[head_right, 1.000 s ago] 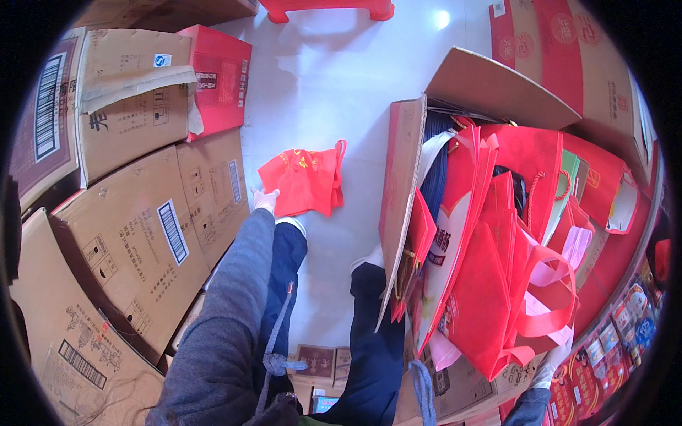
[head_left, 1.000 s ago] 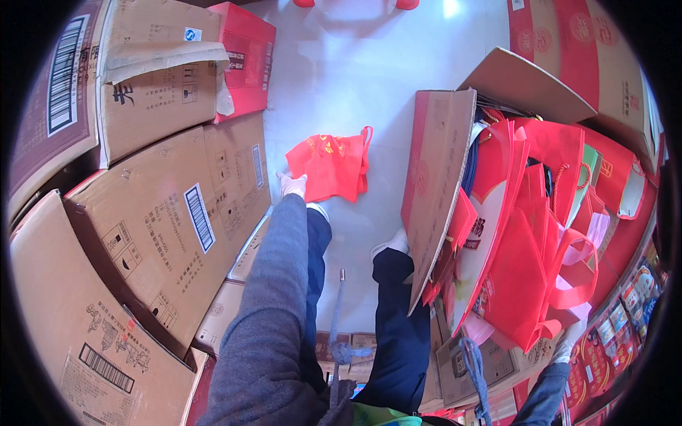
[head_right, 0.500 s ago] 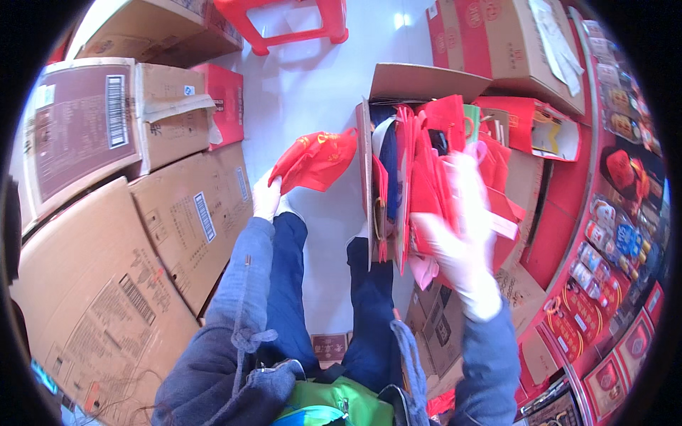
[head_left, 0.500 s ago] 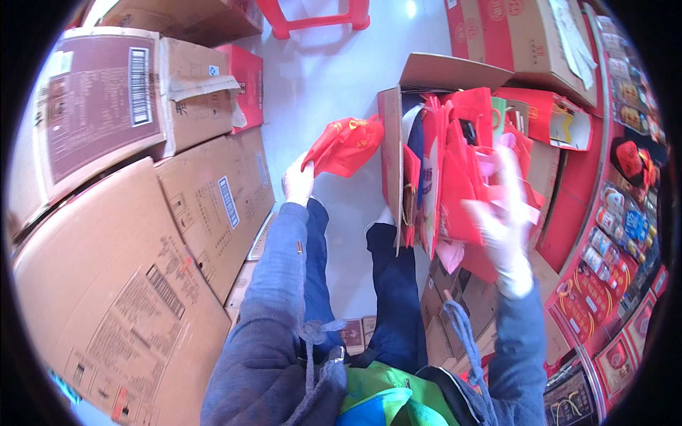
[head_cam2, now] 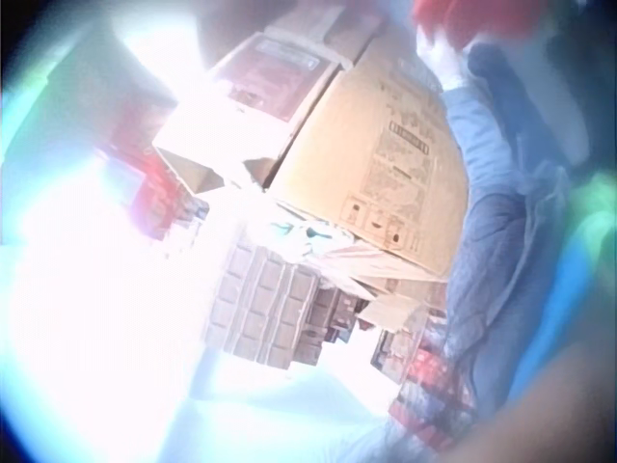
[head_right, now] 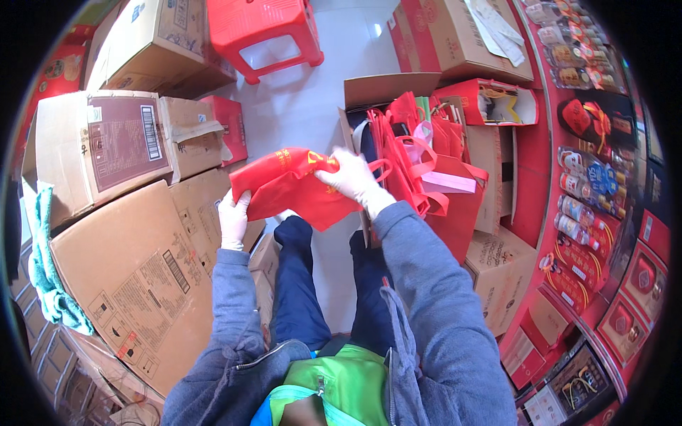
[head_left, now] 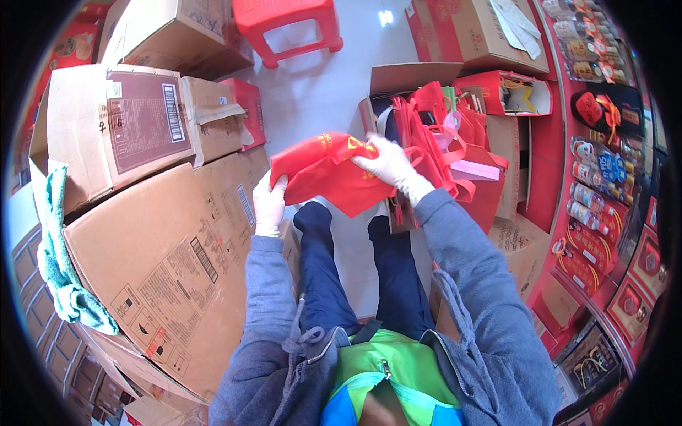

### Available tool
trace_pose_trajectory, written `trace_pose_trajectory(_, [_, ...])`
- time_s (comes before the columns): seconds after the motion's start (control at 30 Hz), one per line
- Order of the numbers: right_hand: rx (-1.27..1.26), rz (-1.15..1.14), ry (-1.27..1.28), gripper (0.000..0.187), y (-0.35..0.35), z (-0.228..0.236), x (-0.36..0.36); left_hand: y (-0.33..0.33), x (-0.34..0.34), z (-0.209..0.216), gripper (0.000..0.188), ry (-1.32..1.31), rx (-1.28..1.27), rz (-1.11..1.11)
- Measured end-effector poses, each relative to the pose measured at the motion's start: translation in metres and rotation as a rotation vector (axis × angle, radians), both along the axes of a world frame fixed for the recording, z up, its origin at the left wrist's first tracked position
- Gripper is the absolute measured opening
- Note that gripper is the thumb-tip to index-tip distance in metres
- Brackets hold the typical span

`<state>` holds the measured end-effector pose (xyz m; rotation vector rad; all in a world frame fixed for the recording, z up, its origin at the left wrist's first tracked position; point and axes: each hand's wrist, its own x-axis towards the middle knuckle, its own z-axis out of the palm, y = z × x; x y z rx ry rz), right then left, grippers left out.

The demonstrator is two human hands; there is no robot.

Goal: The person wipes the surface of stacked cardboard boxes with a cloth, opens a box to reveal smaller packages, and removes several small boxes from the larger box. They also move a red stool and handle a barcode scanner at a desk with a laptop.

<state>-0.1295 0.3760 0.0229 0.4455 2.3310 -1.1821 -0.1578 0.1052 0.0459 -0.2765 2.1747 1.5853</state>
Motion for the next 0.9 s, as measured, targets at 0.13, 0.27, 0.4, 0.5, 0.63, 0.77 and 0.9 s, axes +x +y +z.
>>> trace_pose_trajectory(0.13, [-0.452,-0.561,-0.184,0.038,-0.026,-0.007,0.031,0.037,0.028,0.005,0.031,-0.012,0.147,0.041])
trace_pose_trajectory(0.27, [-1.389,-1.010,-0.389,0.064,-0.037,0.007,0.056,0.069,0.069,0.006,0.050,0.198,-0.072,-0.319])
trace_pose_trajectory(0.4, [-1.322,-0.896,-0.252,0.062,-0.029,0.025,0.074,0.093,0.106,0.005,0.069,0.220,-0.148,-0.580])
trace_pose_trajectory(0.5, [-1.064,-0.715,-0.264,0.044,-0.006,0.027,0.084,0.098,0.121,0.003,0.067,0.100,-0.072,-0.712])
trace_pose_trajectory(0.63, [-0.563,-0.581,-0.295,0.037,0.040,0.025,0.107,0.107,0.120,-0.007,0.047,-0.154,0.221,-0.732])
trace_pose_trajectory(0.77, [-0.117,-0.533,-0.283,0.032,0.104,0.032,0.128,0.149,0.131,-0.020,0.036,-0.014,-0.004,-0.400])
trace_pose_trajectory(0.9, [0.270,-0.450,-0.304,0.034,0.145,0.057,0.128,0.211,0.143,-0.043,0.052,-0.252,0.216,-0.358])
